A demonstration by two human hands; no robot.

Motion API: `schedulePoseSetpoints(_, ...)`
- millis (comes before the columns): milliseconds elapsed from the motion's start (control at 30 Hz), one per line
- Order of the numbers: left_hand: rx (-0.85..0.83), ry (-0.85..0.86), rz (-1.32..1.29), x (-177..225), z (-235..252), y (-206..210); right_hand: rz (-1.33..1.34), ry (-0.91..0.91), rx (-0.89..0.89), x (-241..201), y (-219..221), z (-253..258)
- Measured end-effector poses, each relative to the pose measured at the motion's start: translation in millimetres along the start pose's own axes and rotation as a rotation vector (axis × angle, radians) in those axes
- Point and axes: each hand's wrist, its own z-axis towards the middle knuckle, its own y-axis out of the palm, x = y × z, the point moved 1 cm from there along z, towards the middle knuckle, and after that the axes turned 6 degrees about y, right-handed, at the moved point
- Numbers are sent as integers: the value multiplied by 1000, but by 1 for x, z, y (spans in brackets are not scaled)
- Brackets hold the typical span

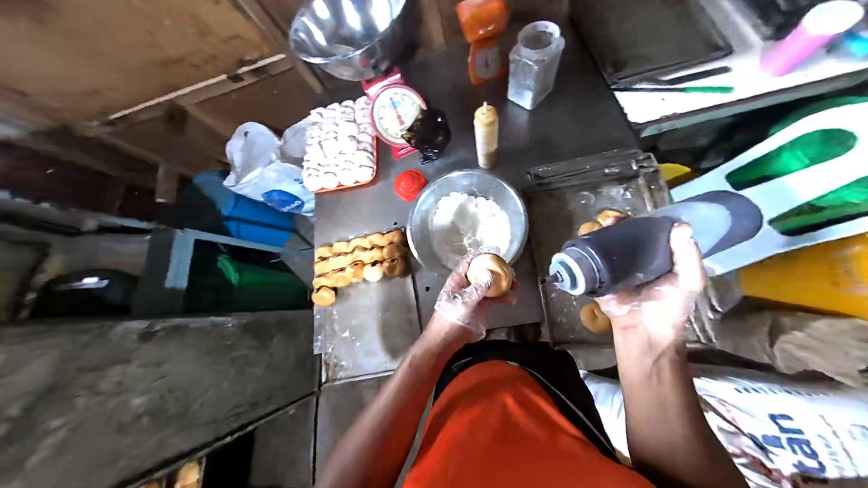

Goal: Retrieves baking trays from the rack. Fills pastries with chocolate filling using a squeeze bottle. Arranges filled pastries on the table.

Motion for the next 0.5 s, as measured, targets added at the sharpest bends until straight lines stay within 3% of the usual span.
schedulePoseSetpoints(200,15,224,-22,24,-49,-21,-89,65,-8,56,58,-2)
schedulePoseSetpoints(500,108,397,82,26,-79,-58,-229,169,-266,97,101,-14)
